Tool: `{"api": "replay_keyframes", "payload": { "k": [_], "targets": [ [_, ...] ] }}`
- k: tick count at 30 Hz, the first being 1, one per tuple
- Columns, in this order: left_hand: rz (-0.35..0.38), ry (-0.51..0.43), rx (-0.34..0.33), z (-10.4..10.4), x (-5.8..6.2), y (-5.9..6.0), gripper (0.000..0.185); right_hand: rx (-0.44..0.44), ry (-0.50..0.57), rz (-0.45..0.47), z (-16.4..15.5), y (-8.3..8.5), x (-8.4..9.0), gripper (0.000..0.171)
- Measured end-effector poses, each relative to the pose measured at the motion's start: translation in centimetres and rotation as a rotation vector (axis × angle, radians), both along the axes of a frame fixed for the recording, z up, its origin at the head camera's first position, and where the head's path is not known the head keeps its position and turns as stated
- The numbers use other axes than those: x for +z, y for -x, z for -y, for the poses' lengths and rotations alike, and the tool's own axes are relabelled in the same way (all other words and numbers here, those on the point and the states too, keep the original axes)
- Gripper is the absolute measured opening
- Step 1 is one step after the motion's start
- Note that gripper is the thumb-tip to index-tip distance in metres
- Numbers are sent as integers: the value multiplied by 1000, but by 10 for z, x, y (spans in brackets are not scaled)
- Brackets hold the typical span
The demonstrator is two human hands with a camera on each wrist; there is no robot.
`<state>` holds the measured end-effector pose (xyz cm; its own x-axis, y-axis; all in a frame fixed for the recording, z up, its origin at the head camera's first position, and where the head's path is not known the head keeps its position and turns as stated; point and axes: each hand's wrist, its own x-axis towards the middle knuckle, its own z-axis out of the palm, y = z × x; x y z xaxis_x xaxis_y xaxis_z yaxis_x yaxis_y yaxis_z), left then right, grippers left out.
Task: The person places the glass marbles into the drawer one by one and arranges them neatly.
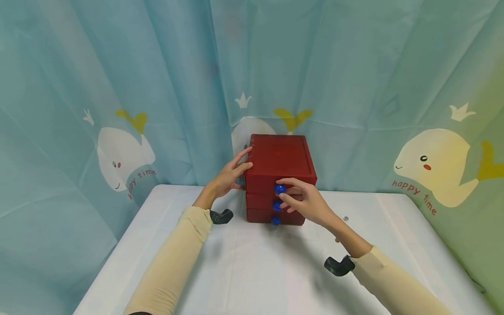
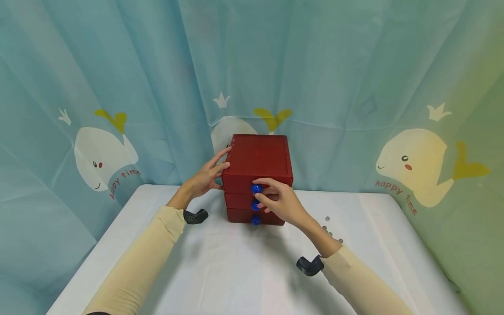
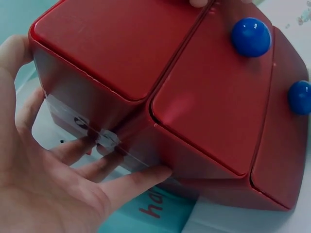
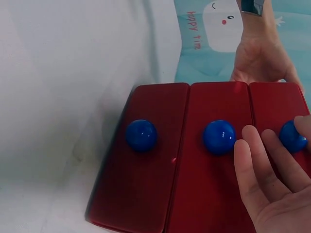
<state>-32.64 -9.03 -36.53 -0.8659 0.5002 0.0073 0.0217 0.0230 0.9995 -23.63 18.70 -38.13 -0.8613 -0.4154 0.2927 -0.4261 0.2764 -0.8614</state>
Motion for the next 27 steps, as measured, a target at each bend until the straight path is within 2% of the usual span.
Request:
{"api": "replay_keyframes", "payload": {
  "k": [11, 27],
  "targets": [
    [-10, -2, -5, 1, -1, 0, 62, -16, -4, 3, 0, 0, 1, 38],
    [-23, 21, 1, 1, 0, -1, 55, 17, -21, 4, -1, 0, 4, 38]
  ]
}}
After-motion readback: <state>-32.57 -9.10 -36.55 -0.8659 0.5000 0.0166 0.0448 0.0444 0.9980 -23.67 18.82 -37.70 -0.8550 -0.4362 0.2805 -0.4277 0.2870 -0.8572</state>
